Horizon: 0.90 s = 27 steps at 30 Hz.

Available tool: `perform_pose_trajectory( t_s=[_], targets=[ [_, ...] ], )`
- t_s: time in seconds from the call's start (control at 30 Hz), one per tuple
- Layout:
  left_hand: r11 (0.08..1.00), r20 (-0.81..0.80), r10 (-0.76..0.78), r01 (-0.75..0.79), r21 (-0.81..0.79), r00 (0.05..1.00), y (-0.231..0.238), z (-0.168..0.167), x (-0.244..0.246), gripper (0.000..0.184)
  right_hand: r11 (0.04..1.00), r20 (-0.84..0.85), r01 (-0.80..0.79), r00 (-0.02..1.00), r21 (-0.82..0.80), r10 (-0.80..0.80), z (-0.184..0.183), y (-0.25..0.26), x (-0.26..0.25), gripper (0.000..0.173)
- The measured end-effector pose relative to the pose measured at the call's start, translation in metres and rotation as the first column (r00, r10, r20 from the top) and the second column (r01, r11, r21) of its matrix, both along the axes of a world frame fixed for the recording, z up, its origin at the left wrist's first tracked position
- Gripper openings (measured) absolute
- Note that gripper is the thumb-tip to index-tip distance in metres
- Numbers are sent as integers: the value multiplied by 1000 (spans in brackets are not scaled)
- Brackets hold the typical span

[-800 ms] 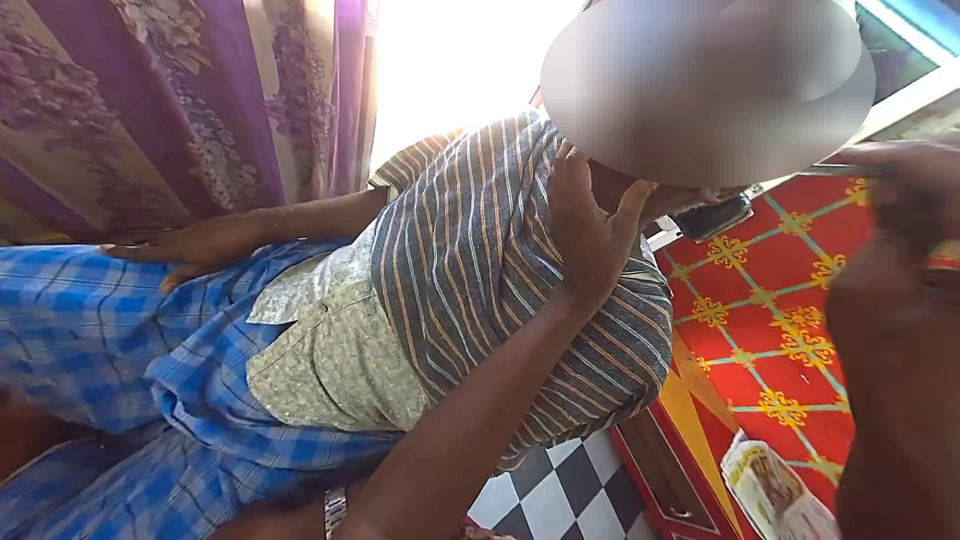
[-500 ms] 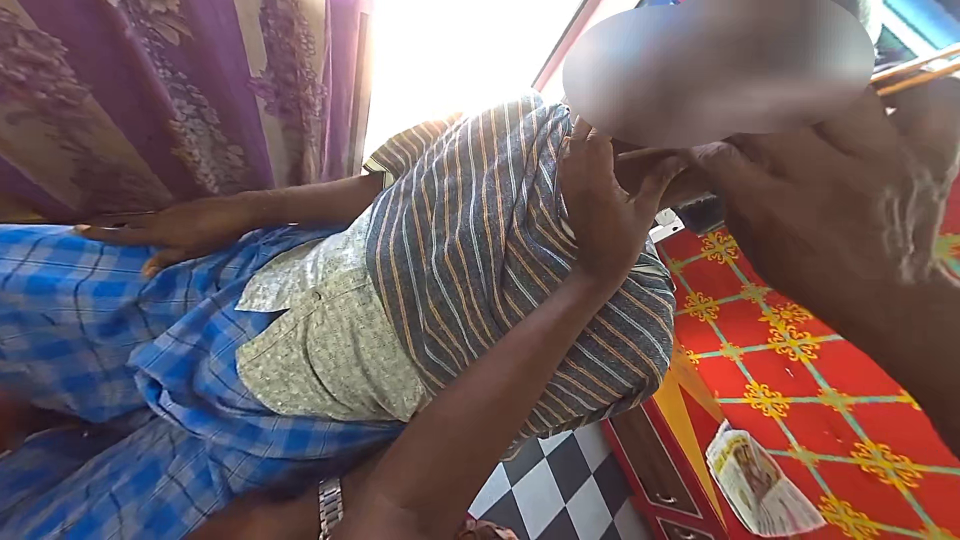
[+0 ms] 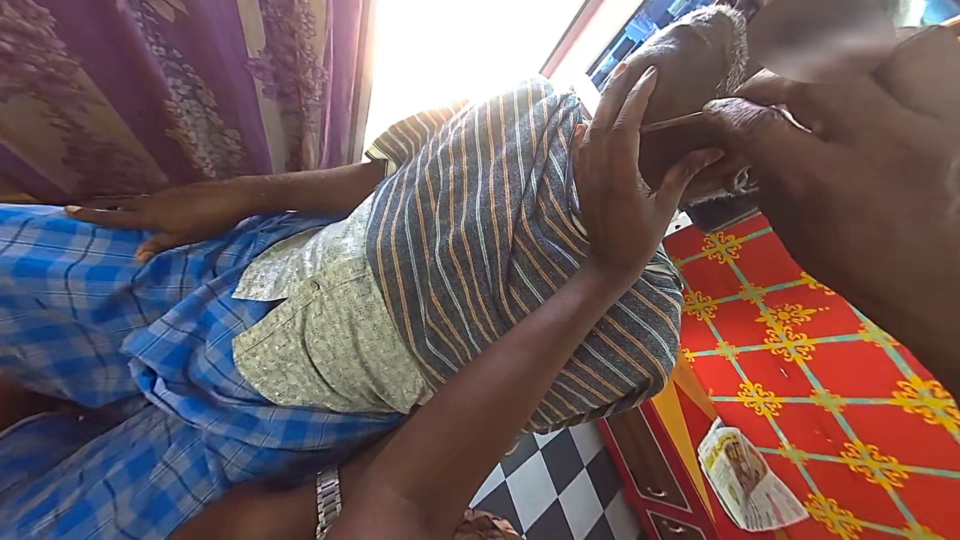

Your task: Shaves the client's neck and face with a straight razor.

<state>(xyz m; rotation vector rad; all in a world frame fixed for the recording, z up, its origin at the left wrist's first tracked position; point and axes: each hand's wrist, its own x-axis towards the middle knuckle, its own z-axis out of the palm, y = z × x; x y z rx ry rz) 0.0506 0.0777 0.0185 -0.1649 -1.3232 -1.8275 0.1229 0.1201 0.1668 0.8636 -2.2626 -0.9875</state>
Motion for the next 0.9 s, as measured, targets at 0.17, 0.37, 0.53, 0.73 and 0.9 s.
perform_pose_trajectory(
  t_s=[0.17,0.37,0.53,0.73,0.9],
  targets=[
    [1000,-10,17,-17,4,1000,2,-2,-2,78,1000,13,21,1000,-5,-21,2,-3,0,29],
    [1000,-6,16,-16,4,1000,2,-2,-2,78,994,70,106,992,9,-106,4,-7,5,28],
    [1000,-12,15,-15,-5,1000,2,-2,-1,77,998,1,44,999,40,-44,0,-11,5,29],
    [1000,-8,19,-19,-7,1000,2,-3,-2,76,997,-12,32,999,63,-32,-1,-11,6,30],
    [999,-1,23,-23,-23,1000,2,-3,-2,76,995,-2,57,998,79,-57,-3,-13,8,25]
  ],
)
